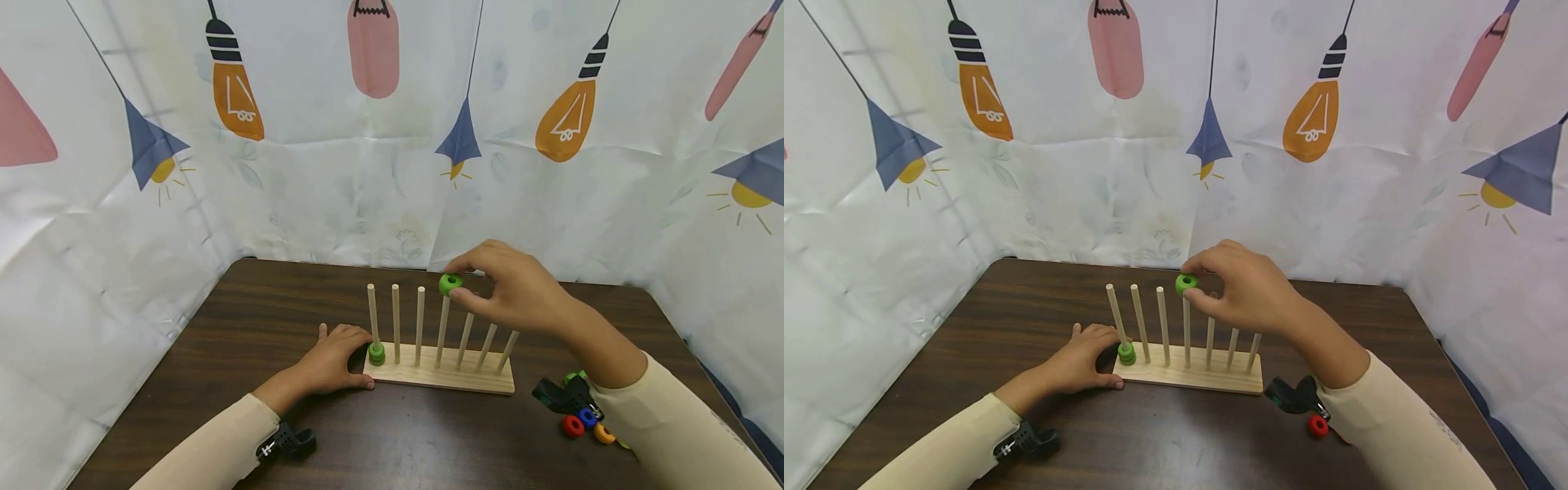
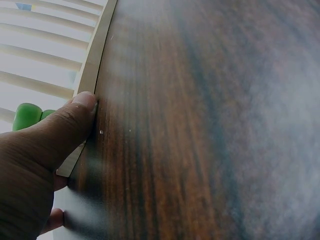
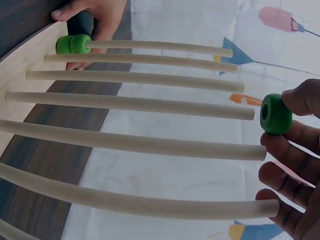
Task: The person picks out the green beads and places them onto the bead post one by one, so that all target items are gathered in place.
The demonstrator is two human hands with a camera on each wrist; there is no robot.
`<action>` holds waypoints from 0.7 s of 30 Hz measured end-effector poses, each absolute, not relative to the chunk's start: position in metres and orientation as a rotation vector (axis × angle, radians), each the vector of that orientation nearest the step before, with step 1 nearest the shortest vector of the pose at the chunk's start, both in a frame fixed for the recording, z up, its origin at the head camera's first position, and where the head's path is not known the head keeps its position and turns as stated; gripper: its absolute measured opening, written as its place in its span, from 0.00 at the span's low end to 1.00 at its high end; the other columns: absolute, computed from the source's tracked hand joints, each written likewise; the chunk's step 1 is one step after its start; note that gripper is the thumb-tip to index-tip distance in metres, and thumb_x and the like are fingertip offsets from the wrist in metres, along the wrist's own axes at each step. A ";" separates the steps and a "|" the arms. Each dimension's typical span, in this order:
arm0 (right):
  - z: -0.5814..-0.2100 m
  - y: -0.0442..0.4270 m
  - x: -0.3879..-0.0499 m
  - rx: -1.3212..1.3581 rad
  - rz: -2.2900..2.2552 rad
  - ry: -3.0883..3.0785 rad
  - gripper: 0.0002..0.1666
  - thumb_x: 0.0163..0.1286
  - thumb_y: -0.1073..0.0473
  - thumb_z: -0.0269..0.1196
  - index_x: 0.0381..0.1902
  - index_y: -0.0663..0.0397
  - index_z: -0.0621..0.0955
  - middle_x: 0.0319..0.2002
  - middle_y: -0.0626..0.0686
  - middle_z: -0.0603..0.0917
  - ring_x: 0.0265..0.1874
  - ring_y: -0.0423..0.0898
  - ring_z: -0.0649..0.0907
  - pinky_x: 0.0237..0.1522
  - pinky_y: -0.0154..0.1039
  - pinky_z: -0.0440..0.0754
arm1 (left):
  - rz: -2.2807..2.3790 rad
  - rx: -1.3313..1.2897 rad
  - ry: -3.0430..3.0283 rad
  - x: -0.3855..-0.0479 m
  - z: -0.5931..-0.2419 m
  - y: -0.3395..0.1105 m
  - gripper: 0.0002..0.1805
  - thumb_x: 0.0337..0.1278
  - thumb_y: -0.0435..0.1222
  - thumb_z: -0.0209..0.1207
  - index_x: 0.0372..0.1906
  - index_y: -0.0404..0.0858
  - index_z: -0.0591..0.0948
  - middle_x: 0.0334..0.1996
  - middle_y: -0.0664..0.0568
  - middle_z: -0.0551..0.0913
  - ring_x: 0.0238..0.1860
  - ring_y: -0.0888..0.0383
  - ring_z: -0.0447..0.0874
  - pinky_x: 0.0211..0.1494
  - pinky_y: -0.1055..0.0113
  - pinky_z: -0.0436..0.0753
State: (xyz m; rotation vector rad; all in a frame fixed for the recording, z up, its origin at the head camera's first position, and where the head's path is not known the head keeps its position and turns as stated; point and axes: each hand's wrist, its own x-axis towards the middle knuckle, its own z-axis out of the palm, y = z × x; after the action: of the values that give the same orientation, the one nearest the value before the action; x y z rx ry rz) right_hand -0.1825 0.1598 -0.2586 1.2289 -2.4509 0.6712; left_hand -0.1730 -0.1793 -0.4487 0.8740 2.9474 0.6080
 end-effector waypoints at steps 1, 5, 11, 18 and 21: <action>-0.259 0.159 -0.183 1.235 0.673 -2.446 0.15 0.65 0.55 0.73 0.49 0.45 0.86 0.42 0.40 0.84 0.46 0.40 0.80 0.43 0.46 0.81 | 0.608 0.874 2.947 -0.173 -0.449 -0.180 0.39 0.46 0.58 0.76 0.62 0.45 0.80 0.63 0.51 0.78 0.69 0.46 0.69 0.64 0.18 0.48; -0.259 0.154 -0.184 1.250 0.675 -2.440 0.15 0.65 0.55 0.73 0.49 0.46 0.86 0.42 0.40 0.84 0.46 0.41 0.81 0.41 0.45 0.81 | 0.607 0.874 2.945 -0.173 -0.449 -0.180 0.39 0.46 0.58 0.76 0.62 0.46 0.80 0.63 0.51 0.78 0.69 0.46 0.69 0.64 0.18 0.48; -0.258 0.149 -0.185 1.249 0.661 -2.460 0.16 0.65 0.54 0.73 0.51 0.46 0.87 0.43 0.40 0.85 0.48 0.40 0.81 0.43 0.45 0.82 | 0.606 0.871 2.941 -0.173 -0.449 -0.180 0.39 0.46 0.58 0.76 0.63 0.46 0.79 0.63 0.51 0.78 0.69 0.46 0.69 0.64 0.18 0.48; -0.256 0.142 -0.185 1.253 0.651 -2.480 0.16 0.66 0.53 0.73 0.51 0.47 0.86 0.44 0.41 0.85 0.48 0.42 0.82 0.44 0.45 0.82 | 0.610 0.874 2.939 -0.173 -0.448 -0.179 0.39 0.46 0.58 0.76 0.63 0.45 0.79 0.63 0.51 0.78 0.70 0.46 0.68 0.65 0.18 0.47; -0.254 0.139 -0.185 1.248 0.646 -2.494 0.16 0.66 0.52 0.73 0.51 0.47 0.86 0.44 0.41 0.84 0.48 0.42 0.81 0.45 0.46 0.82 | 0.605 0.874 2.942 -0.173 -0.448 -0.179 0.39 0.46 0.58 0.76 0.63 0.45 0.79 0.63 0.51 0.78 0.70 0.46 0.68 0.64 0.18 0.47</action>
State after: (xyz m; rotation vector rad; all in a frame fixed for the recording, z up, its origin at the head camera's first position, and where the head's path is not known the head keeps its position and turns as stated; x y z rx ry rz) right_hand -0.1847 0.1389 -0.2545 1.2476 -2.4937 0.6459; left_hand -0.1728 -0.1791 -0.4482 0.8743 2.9423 0.6052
